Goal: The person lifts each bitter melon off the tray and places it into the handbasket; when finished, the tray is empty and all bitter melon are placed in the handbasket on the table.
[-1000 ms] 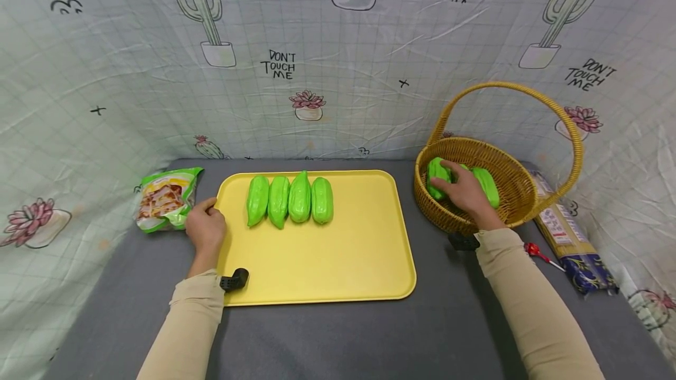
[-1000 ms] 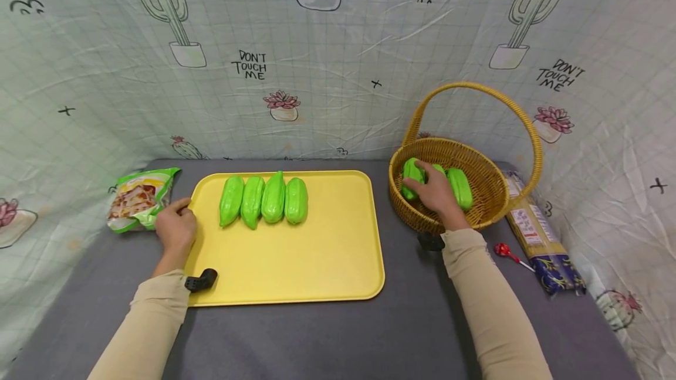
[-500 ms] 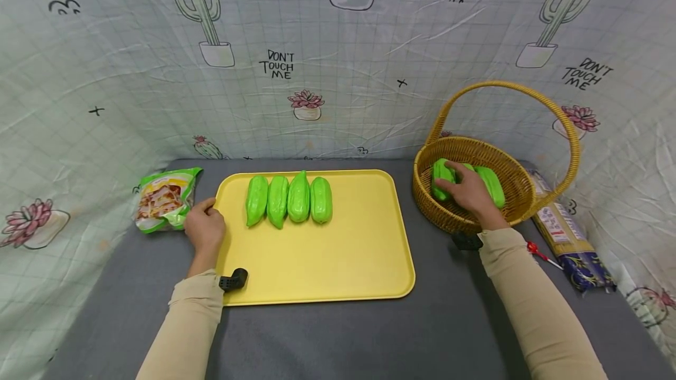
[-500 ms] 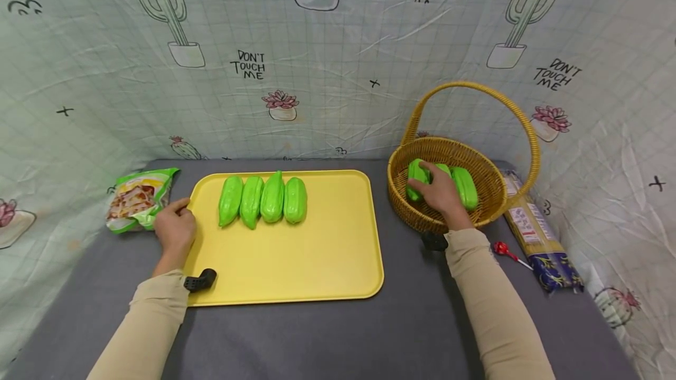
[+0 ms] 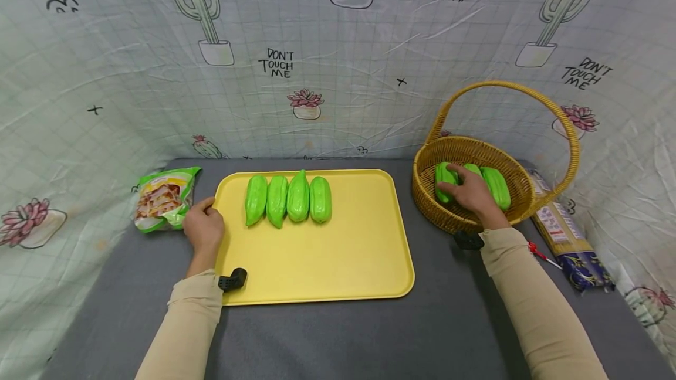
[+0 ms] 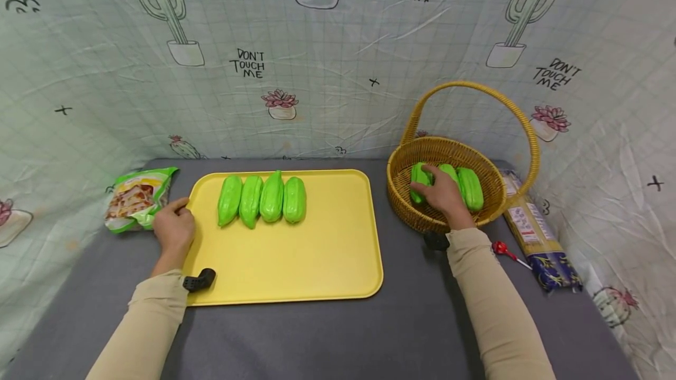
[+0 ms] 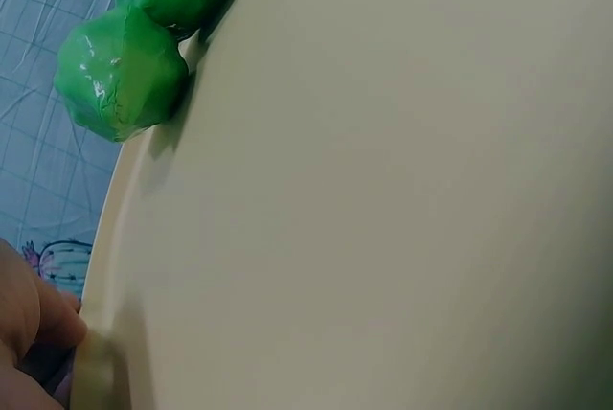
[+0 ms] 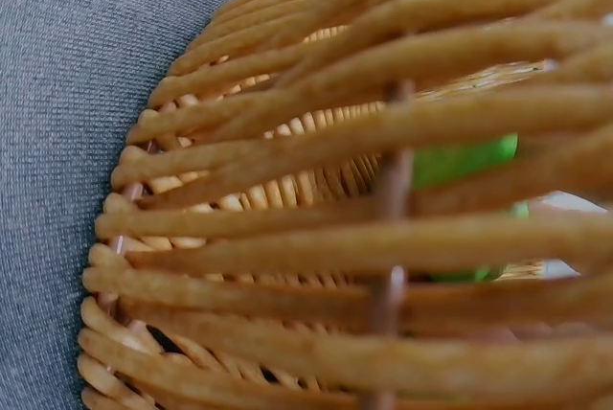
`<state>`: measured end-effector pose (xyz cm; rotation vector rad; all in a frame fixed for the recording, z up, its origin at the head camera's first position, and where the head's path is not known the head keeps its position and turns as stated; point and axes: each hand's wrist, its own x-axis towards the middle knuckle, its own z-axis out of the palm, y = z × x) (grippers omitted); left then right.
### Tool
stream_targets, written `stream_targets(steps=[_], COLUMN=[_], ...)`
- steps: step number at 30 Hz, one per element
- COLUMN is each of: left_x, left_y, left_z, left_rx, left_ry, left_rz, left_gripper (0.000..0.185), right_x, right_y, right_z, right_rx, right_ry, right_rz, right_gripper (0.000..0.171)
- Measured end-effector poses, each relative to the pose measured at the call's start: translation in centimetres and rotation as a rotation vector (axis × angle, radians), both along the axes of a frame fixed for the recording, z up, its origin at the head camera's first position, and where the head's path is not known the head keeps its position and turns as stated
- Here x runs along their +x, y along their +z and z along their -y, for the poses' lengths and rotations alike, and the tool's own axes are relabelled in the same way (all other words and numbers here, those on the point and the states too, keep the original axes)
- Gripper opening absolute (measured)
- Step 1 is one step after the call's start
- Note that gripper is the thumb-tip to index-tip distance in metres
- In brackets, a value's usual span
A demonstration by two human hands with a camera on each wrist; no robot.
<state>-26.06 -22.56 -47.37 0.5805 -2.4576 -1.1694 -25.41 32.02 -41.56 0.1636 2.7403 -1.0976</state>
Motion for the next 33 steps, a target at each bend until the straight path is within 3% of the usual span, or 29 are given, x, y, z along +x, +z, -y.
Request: stream_targets(steps=[24,33], left_x=[0.2,0.1], left_y=[0.1,0.0], left_z=[-0.1,0.1], left_rx=[0.003,-0.005], left_ry=[0.001,0.011], left_rz=[-0.022,-0.03], left_gripper=[0.042,0.042], right_x=[0.1,-0.1], right_y=[-0.4,0.6], right_z=[0.1,0.4], right_rx=[0.091,0.138], right_ry=[0.004,0.021], right_rz=[-0.04,-0.074], right_gripper=[0.073,0.07])
